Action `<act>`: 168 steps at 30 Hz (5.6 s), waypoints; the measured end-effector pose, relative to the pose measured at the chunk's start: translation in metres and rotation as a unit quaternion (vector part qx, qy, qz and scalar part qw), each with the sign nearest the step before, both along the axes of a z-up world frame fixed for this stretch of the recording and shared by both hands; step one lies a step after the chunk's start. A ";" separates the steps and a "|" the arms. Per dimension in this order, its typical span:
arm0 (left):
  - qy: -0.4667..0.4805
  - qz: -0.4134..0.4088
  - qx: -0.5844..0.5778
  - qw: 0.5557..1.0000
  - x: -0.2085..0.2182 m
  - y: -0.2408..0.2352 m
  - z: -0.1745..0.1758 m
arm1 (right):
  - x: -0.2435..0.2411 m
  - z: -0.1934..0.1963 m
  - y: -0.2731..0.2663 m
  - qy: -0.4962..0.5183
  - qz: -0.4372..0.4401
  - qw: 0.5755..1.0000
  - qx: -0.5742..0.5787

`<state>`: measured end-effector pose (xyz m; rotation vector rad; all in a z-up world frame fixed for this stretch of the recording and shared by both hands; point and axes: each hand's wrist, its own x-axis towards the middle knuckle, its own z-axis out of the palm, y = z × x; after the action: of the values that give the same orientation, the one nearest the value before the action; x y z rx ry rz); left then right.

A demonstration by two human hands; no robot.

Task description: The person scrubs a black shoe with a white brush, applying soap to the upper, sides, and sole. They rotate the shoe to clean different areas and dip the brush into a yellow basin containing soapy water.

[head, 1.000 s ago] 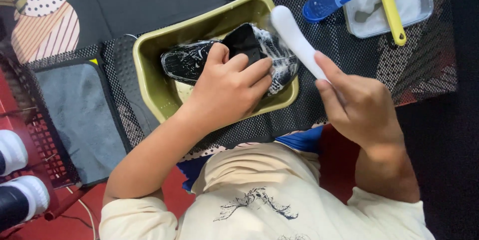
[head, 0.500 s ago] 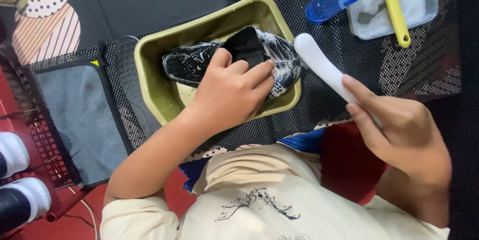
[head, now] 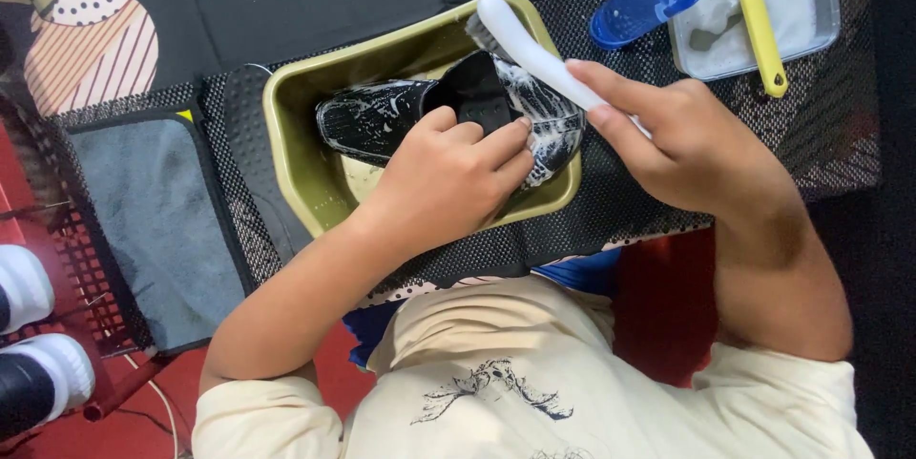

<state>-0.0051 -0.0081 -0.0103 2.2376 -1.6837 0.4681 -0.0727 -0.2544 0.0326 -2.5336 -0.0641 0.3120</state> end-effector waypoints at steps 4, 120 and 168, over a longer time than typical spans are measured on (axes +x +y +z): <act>0.006 0.003 -0.006 1.000 -0.001 0.000 -0.002 | 0.002 0.010 -0.008 0.052 -0.006 0.998 -0.047; 0.065 0.046 -0.190 0.979 0.006 -0.010 -0.016 | -0.152 -0.098 0.018 -0.338 -0.029 0.940 -0.027; -0.088 -0.085 -0.121 0.985 0.030 -0.004 0.034 | -0.158 -0.120 -0.016 -0.388 -0.126 0.911 0.061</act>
<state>0.0244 -0.0123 0.0232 1.9108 -1.7754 0.8005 -0.2310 -0.2700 -0.0875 -2.3462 -0.0567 -0.7852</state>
